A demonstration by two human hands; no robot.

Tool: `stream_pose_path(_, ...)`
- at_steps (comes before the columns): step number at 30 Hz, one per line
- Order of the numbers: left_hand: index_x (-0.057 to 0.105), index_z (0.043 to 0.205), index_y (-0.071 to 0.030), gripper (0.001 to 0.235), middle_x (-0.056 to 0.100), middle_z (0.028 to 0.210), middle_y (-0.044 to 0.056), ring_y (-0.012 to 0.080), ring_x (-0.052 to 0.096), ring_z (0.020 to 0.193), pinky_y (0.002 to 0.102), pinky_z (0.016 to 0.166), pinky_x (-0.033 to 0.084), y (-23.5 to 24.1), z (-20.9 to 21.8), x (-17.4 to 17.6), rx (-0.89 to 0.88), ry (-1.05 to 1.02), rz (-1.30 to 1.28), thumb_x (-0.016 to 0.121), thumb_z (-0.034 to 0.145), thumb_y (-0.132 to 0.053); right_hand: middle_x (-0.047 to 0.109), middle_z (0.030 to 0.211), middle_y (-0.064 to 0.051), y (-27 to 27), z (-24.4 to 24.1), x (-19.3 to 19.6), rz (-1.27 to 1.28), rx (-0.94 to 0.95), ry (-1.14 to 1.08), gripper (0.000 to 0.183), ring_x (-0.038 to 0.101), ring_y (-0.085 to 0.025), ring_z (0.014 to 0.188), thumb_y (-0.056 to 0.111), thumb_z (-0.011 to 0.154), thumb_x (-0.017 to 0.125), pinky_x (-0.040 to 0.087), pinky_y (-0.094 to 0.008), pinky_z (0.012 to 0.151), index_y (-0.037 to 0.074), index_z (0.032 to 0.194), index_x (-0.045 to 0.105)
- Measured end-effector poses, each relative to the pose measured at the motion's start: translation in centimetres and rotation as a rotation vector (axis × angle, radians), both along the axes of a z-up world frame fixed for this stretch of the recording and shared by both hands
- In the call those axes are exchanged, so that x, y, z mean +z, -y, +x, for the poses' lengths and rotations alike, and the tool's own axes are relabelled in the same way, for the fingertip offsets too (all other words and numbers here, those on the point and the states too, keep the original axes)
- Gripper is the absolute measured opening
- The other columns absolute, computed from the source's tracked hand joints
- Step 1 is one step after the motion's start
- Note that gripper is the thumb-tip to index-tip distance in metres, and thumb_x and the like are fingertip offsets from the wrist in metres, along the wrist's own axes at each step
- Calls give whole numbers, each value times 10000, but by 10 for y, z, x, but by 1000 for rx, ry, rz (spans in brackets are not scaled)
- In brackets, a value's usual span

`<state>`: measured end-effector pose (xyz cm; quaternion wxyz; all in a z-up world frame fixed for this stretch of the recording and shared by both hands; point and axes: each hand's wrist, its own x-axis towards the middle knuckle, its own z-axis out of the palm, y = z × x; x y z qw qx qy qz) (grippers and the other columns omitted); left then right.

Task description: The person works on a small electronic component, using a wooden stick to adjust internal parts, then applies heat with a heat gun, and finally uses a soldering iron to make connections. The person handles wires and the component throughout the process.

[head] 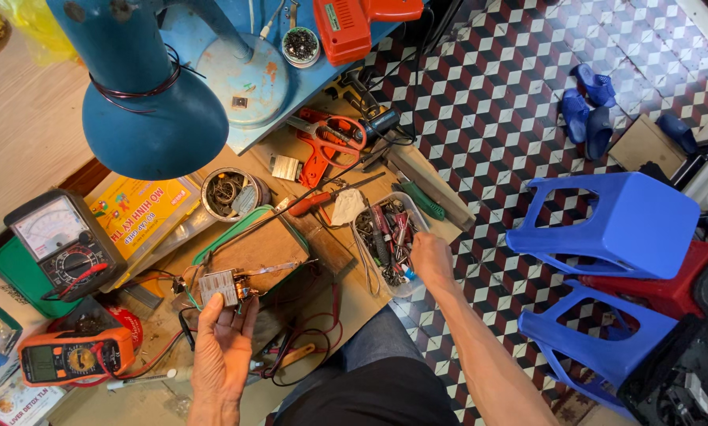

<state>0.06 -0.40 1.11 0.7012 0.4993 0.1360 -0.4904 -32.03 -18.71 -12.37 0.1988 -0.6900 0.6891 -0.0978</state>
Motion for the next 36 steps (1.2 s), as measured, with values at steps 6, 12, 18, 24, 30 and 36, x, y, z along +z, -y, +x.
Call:
stream_pose_path(6, 602, 1216, -74, 343, 686, 1168, 60, 206, 651, 1131, 441, 1070, 491, -2, 1, -3, -2, -8, -21, 733, 918, -185, 735, 934, -190, -23, 19, 10, -22, 238, 58, 326, 686, -447, 692, 110, 879, 543, 532, -562, 626, 108, 1136, 744)
stream_pose_path(12, 611, 1236, -66, 369, 703, 1177, 63, 213, 658, 1125, 440, 1095, 518, -2, 2, -3, -11, -9, -36, 714, 905, -195, 718, 884, -222, -23, 1, 10, -47, 53, 165, 213, 707, -448, 804, 160, 972, 593, 574, -520, 699, 95, 1106, 746)
stream_pose_path(18, 612, 1230, -56, 362, 710, 1168, 74, 227, 665, 1117, 440, 1091, 517, -2, 2, -2, -21, -15, -49, 710, 911, -198, 732, 913, -240, -6, 15, -3, 99, 57, -115, 206, 711, -444, 859, 198, 969, 587, 564, -532, 784, 56, 972, 737)
stream_pose_path(24, 612, 1221, -66, 346, 705, 1165, 67, 220, 667, 1122, 445, 1092, 524, -2, 3, -2, -12, -9, -40, 712, 912, -185, 716, 943, -265, -10, 15, 5, 43, -95, 93, 259, 683, -487, 877, 211, 965, 538, 541, -567, 777, 71, 1089, 717)
stream_pose_path(30, 617, 1219, -69, 361, 716, 1165, 57, 212, 669, 1118, 448, 1081, 518, -2, 4, -2, -10, -15, -55, 725, 894, -183, 720, 936, -243, -4, 10, -16, 48, -55, 161, 273, 689, -466, 887, 252, 954, 559, 540, -542, 792, 62, 1071, 717)
stream_pose_path(36, 621, 1218, -70, 364, 714, 1154, 56, 204, 667, 1116, 452, 1095, 519, -2, 5, -3, -9, -25, -40, 733, 891, -183, 726, 767, -199, -15, 9, -6, 235, 25, 111, 300, 714, -408, 832, 281, 1027, 495, 541, -524, 787, 88, 1050, 723)
